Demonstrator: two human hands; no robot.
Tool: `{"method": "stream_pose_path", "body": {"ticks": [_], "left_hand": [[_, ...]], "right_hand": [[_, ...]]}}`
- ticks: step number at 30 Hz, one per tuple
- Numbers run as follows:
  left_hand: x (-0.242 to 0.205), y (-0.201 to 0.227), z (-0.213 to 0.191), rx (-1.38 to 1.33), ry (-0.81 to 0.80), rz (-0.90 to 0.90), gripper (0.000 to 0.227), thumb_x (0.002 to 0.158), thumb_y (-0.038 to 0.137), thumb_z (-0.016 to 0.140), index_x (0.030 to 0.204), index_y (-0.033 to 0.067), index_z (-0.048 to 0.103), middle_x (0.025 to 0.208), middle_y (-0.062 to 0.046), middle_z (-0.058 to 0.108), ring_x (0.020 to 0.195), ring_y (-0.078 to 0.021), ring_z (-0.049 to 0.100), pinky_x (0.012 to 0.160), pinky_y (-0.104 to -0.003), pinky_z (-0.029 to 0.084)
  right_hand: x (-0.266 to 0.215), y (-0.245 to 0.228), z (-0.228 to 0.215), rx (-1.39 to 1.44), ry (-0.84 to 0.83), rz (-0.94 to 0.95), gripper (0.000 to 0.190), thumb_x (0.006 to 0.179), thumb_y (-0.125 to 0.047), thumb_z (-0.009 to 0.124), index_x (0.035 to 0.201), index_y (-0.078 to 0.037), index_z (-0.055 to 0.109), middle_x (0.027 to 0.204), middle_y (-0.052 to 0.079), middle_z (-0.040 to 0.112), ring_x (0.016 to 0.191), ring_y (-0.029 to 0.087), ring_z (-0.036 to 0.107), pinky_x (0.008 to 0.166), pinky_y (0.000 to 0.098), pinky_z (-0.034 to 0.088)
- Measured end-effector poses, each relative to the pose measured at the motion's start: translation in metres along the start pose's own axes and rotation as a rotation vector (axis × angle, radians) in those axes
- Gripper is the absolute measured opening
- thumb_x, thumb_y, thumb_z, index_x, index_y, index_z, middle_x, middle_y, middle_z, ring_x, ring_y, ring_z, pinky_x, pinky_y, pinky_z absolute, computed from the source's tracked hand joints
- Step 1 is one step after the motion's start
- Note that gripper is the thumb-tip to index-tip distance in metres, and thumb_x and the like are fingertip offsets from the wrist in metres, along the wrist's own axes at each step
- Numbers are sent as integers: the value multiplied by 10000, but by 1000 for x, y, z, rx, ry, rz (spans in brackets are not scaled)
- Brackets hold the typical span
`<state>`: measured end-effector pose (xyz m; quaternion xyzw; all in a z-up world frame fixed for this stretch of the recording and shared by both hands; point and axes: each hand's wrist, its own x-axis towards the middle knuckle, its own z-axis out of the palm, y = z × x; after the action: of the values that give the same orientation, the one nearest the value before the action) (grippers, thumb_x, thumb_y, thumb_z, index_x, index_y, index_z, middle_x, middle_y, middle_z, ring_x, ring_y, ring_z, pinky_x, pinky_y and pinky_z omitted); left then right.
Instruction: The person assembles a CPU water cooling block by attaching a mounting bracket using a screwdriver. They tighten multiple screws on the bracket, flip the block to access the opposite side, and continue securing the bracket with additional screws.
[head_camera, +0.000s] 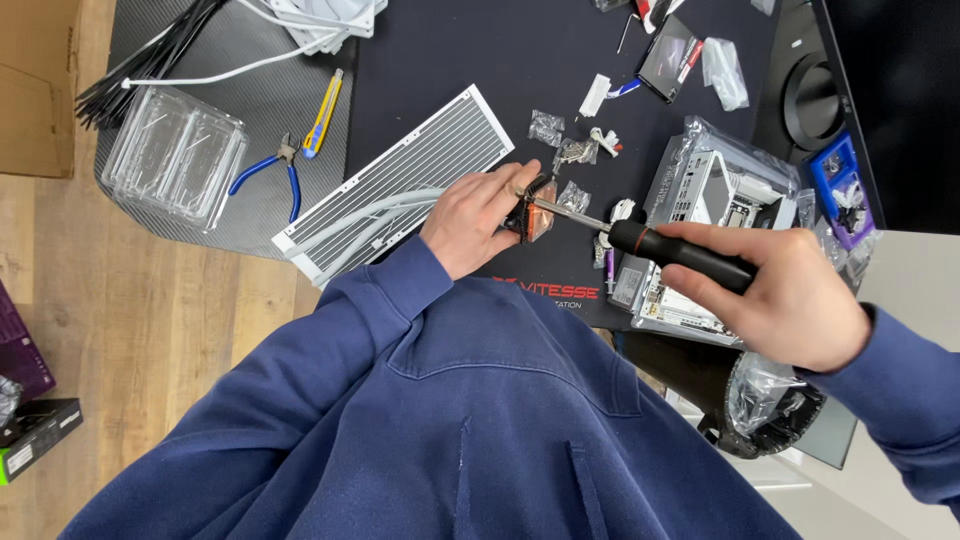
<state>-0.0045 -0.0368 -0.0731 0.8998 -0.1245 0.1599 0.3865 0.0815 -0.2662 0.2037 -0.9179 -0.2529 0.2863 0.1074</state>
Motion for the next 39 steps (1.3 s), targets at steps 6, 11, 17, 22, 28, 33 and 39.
{"method": "stream_pose_path", "body": {"ticks": [6, 11, 17, 22, 28, 33, 39], "left_hand": [[7, -1, 2, 47, 4, 9, 1012, 782, 165, 907, 1603, 105, 318, 1464, -183, 565, 1243, -331, 638, 1083, -452, 491], [9, -2, -2, -69, -53, -102, 936, 793, 295, 901, 1559, 106, 399, 1450, -121, 602, 1182, -327, 670, 985, -466, 516], [20, 7, -44, -295, 9, -227, 789, 775, 241, 894, 1470, 130, 538, 1485, -25, 614, 1360, -219, 614, 1116, -344, 497], [25, 16, -84, -325, 90, -252, 713, 716, 268, 944, 1340, 115, 636, 1336, -51, 699, 1218, -228, 697, 1073, -343, 513], [8, 25, -109, -377, 306, -290, 823, 567, 353, 1034, 1270, 110, 681, 1102, -111, 744, 1003, -310, 734, 937, -412, 571], [1, 37, -127, -453, 388, -325, 933, 487, 390, 1054, 1264, 47, 669, 1104, -138, 712, 987, -237, 673, 965, -375, 531], [-6, 40, -131, -200, 522, -163, 827, 570, 248, 1054, 1211, -76, 644, 1147, -265, 664, 1061, -384, 652, 991, -492, 502]], "right_hand": [[4, 15, -2, -51, -7, 25, 456, 858, -296, 776, 1306, -212, 748, 592, -15, 669, 437, 123, 446, 458, 286, 397], [-12, 28, -25, -292, 5, -235, 566, 818, -341, 771, 1350, -165, 692, 740, 44, 715, 587, 224, 673, 632, 374, 545], [-51, 55, -10, 17, 290, 188, 445, 913, -183, 788, 1354, -137, 756, 997, 54, 749, 800, 112, 556, 763, 251, 448], [-31, 92, 81, 277, 499, 188, 424, 984, -159, 743, 1400, -84, 705, 1121, 59, 710, 968, 112, 552, 915, 266, 434], [-3, 106, 189, 665, 637, 288, 385, 932, -158, 823, 1312, -141, 762, 808, 127, 654, 709, 135, 524, 573, 269, 423], [15, 92, 234, 1040, 711, 377, 337, 964, -89, 760, 1299, -85, 725, 681, 94, 602, 482, 122, 533, 438, 215, 451], [27, 98, 254, 1069, 687, 382, 316, 985, -112, 755, 1298, -83, 721, 751, 145, 692, 523, 117, 572, 438, 223, 455]]}}
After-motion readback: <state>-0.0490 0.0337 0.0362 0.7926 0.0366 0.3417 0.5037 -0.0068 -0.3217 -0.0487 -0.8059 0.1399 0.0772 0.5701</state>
